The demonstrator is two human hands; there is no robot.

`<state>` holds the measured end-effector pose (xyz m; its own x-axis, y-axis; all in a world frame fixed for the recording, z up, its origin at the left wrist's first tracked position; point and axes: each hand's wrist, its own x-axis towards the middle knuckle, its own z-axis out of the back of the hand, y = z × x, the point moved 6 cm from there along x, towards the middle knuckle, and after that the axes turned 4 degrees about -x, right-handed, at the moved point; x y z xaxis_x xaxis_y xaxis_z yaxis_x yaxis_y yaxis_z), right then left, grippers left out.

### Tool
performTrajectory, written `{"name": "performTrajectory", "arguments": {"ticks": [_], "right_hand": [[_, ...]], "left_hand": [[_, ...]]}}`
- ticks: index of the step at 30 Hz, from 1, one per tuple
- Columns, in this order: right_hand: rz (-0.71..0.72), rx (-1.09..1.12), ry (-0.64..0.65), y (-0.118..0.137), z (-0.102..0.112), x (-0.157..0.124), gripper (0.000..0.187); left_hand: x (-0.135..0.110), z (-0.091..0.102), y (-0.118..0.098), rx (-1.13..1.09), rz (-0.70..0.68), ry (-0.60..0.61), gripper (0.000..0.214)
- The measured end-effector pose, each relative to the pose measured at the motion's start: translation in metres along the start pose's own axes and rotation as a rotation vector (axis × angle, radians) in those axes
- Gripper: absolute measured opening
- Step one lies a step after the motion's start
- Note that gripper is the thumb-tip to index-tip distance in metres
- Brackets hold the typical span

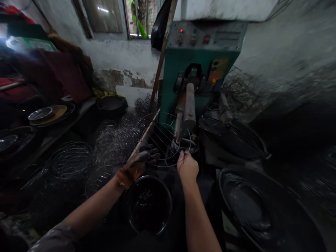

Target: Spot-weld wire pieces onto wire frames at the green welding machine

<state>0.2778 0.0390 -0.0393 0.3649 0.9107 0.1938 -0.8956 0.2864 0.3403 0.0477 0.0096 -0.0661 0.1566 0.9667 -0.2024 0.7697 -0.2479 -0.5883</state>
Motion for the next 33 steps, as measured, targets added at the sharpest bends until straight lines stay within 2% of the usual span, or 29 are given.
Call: {"name": "performTrajectory", "arguments": {"ticks": [5,11,20,27,30,33], "right_hand": [[-0.017,-0.121,0.109,0.014,0.010,0.022,0.033],[0.003,-0.169,0.192,0.023,0.015,0.036,0.036],[0.124,-0.181,0.081,0.018,0.009,0.052,0.033],[0.154,-0.157,0.037,0.013,0.001,0.060,0.032],[0.170,-0.107,0.085,0.005,0.002,0.056,0.032],[0.249,0.061,0.173,-0.005,-0.001,0.035,0.026]], "left_hand": [[0.008,-0.014,0.009,0.008,-0.055,0.031,0.042],[0.016,-0.008,0.014,0.021,-0.072,0.002,0.050],[0.019,-0.015,0.011,0.050,-0.058,-0.027,0.048],[0.011,-0.021,0.009,0.064,-0.034,-0.043,0.047],[0.006,-0.024,0.008,0.055,-0.073,-0.052,0.046],[0.004,-0.022,0.002,0.063,-0.081,-0.041,0.048]]}}
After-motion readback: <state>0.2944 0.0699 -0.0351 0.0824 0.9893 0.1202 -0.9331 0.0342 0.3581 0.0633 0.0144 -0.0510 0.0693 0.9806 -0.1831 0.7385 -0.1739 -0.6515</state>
